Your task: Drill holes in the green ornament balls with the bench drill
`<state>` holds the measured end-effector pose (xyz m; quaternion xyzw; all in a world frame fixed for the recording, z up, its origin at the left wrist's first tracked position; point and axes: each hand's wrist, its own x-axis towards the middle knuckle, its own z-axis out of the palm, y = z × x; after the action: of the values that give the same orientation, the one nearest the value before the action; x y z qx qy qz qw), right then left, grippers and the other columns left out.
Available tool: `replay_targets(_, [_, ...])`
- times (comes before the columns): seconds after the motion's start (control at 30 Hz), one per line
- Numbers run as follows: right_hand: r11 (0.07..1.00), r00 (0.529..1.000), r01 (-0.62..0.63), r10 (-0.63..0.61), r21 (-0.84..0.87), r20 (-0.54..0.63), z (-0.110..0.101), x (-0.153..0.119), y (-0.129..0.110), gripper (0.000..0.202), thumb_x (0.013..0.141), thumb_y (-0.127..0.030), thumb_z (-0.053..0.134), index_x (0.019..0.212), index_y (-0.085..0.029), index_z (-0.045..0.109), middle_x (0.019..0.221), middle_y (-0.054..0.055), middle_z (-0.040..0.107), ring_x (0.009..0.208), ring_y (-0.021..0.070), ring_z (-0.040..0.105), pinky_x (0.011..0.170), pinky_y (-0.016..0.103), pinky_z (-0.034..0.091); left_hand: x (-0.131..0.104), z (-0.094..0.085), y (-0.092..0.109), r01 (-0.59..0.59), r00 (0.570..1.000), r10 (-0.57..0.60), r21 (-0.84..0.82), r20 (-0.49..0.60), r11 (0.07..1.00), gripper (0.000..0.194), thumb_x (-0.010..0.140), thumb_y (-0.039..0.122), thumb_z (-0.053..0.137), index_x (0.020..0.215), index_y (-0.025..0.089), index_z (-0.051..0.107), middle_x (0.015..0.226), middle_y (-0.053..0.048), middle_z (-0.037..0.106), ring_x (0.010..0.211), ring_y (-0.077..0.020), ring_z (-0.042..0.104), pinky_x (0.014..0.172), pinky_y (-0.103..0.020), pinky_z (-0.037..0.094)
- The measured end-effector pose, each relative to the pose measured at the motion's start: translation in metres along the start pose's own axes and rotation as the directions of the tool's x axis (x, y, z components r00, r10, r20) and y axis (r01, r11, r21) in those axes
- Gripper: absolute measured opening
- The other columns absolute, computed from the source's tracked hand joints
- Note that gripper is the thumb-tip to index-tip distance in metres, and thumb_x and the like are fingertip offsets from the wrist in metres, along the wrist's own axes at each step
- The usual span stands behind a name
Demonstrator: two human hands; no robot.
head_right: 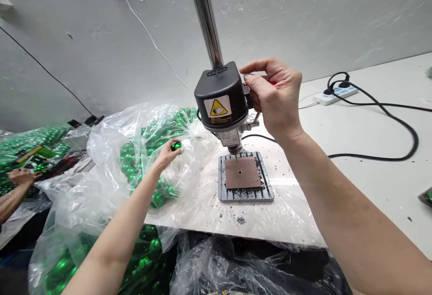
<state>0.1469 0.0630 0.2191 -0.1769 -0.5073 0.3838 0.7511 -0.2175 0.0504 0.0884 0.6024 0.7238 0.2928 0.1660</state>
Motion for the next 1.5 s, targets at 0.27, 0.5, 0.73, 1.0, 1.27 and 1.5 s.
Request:
replay_targets(0.27, [1.0, 1.0, 0.002, -0.002, -0.012, -0.031, 0.003, -0.001, -0.003, 0.02, 0.075, -0.002, 0.059, 0.071, -0.018, 0.07, 0.043, -0.006, 0.04, 0.034, 0.0037, 0.027, 0.032, 0.023, 0.01, -0.096, 0.008, 0.086, 0.251, 0.967, -0.042, -0.906, 0.252, 0.341, 0.052, 0.076, 0.048, 0.078, 0.112, 0.017, 0.058, 0.1, -0.011, 0.071, 0.074, -0.014, 0.065, 0.065, -0.024, 0.05])
replay_targets(0.5, [0.982, 1.0, -0.011, 0.016, -0.19, 0.024, -0.001, 0.002, -0.001, 0.006, 0.085, -0.024, 0.068, 0.079, -0.023, 0.064, 0.048, -0.006, 0.039, 0.038, 0.0072, 0.03, 0.037, 0.025, 0.021, -0.121, 0.069, 0.11, 0.444, 0.896, -0.049, -0.881, 0.442, 0.163, 0.058, 0.069, 0.033, 0.084, 0.117, 0.022, 0.054, 0.098, -0.006, 0.07, 0.079, -0.0157, 0.068, 0.073, -0.028, 0.055])
replay_targets(0.73, [0.987, 0.998, -0.031, 0.038, -0.16, 0.044, -0.004, 0.0, -0.004, 0.005, 0.081, -0.025, 0.069, 0.079, -0.028, 0.066, 0.055, -0.003, 0.048, 0.047, 0.0131, 0.043, 0.044, 0.029, 0.032, -0.133, 0.092, 0.111, 0.252, 0.959, -0.014, -0.829, 0.283, 0.5, 0.045, 0.074, 0.038, 0.081, 0.108, 0.016, 0.061, 0.081, -0.001, 0.066, 0.062, -0.0094, 0.059, 0.056, -0.021, 0.047])
replay_targets(1.0, [0.982, 0.998, -0.019, 0.029, -0.187, 0.05, -0.005, 0.0, 0.0, 0.004, 0.087, -0.029, 0.064, 0.084, -0.027, 0.064, 0.069, -0.001, 0.058, 0.053, 0.0129, 0.048, 0.051, 0.028, 0.042, -0.127, 0.096, 0.12, 0.574, 0.818, -0.015, -0.815, 0.575, 0.081, 0.03, 0.094, 0.038, 0.059, 0.114, 0.016, 0.061, 0.098, -0.011, 0.071, 0.082, -0.0194, 0.069, 0.069, -0.03, 0.056])
replay_targets(1.27, [0.969, 0.998, -0.044, 0.053, -0.243, 0.029, -0.004, 0.0, -0.002, 0.012, 0.086, -0.038, 0.067, 0.087, -0.027, 0.063, 0.063, -0.001, 0.051, 0.06, 0.0152, 0.052, 0.053, 0.027, 0.045, -0.12, 0.103, 0.113, 0.436, 0.896, -0.02, -0.866, 0.445, 0.245, 0.045, 0.073, 0.046, 0.082, 0.099, 0.018, 0.059, 0.083, -0.002, 0.063, 0.064, -0.012, 0.061, 0.05, -0.022, 0.042])
replay_targets(1.5, [0.971, 0.998, -0.039, 0.048, -0.238, 0.031, -0.004, -0.001, -0.004, 0.003, 0.085, -0.029, 0.061, 0.085, -0.028, 0.064, 0.058, -0.002, 0.044, 0.057, 0.0165, 0.05, 0.048, 0.029, 0.039, -0.112, 0.123, 0.105, 0.177, 0.98, -0.025, -0.806, 0.197, 0.565, 0.06, 0.07, 0.049, 0.083, 0.113, 0.018, 0.054, 0.086, 0.0, 0.063, 0.062, -0.0087, 0.055, 0.05, -0.021, 0.038])
